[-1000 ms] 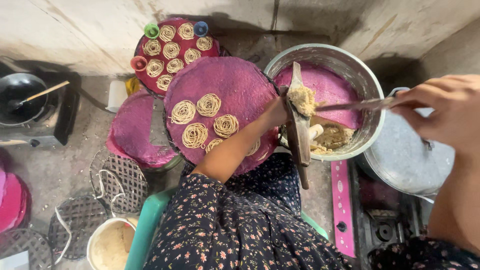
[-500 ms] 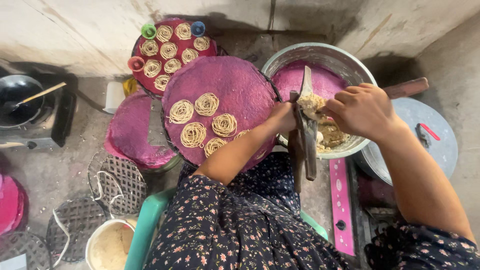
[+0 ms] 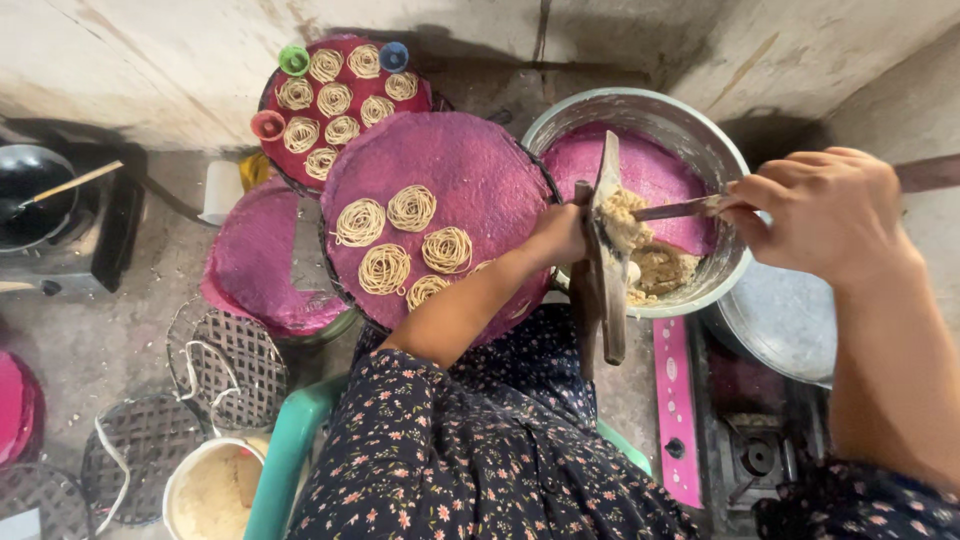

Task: The person sits at a low work area and uses a wooden hand press to extrude dough into noodle nests, loading dough into the press with a stick and squeezing it out onto a round pink tray. They arrange the finished noodle nests on the tray, then lift the tray and place it into a steamer pot on the stove.

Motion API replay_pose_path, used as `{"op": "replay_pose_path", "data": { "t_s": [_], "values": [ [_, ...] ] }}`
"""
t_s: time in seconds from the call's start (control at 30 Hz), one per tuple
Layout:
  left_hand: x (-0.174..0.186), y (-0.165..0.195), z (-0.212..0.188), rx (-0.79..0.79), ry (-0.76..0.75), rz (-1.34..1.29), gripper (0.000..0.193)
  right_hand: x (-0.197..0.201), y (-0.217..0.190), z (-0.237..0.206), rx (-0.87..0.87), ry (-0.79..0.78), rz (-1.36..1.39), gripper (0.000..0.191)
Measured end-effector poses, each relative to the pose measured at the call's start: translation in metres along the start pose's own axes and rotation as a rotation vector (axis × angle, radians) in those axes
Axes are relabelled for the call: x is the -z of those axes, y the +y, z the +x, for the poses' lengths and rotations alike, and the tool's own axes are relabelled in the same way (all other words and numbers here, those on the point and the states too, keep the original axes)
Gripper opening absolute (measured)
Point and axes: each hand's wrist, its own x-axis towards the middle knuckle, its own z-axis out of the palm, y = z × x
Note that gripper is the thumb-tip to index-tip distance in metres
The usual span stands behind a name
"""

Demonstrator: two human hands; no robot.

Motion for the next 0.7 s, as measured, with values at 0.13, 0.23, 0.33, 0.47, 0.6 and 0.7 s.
{"op": "replay_pose_path", "data": {
  "t_s": [0.13,0.23,0.33,0.47,0.6,0.7],
  "values": [
    [-0.004,0.009,-0.003,0.004,-0.065,0.026,0.024,-0.031,-0.034,0.014,0.118,-0.047,0.034,0.016],
    [-0.005,0.009,-0.003,0.037,-0.054,-0.035,0.026,-0.047,-0.038,0.011,0.163,-0.030,0.093,0.022],
    [0.006,-0.002,-0.001,0.040,-0.035,-0.064,0.028,-0.036,-0.009,-0.009,0.061,0.020,0.137,0.015],
    [0.026,-0.013,0.005,0.155,-0.085,-0.208,0.030,-0.008,0.031,-0.041,-0.236,-0.028,0.126,0.018],
    [0.025,-0.010,0.007,-0.013,0.069,-0.185,0.034,-0.008,0.020,-0.043,-0.202,0.005,0.025,0.018],
    [0.014,-0.003,0.001,-0.007,0.081,-0.155,0.032,0.005,0.016,-0.033,-0.191,-0.023,-0.029,0.020]
  ]
}}
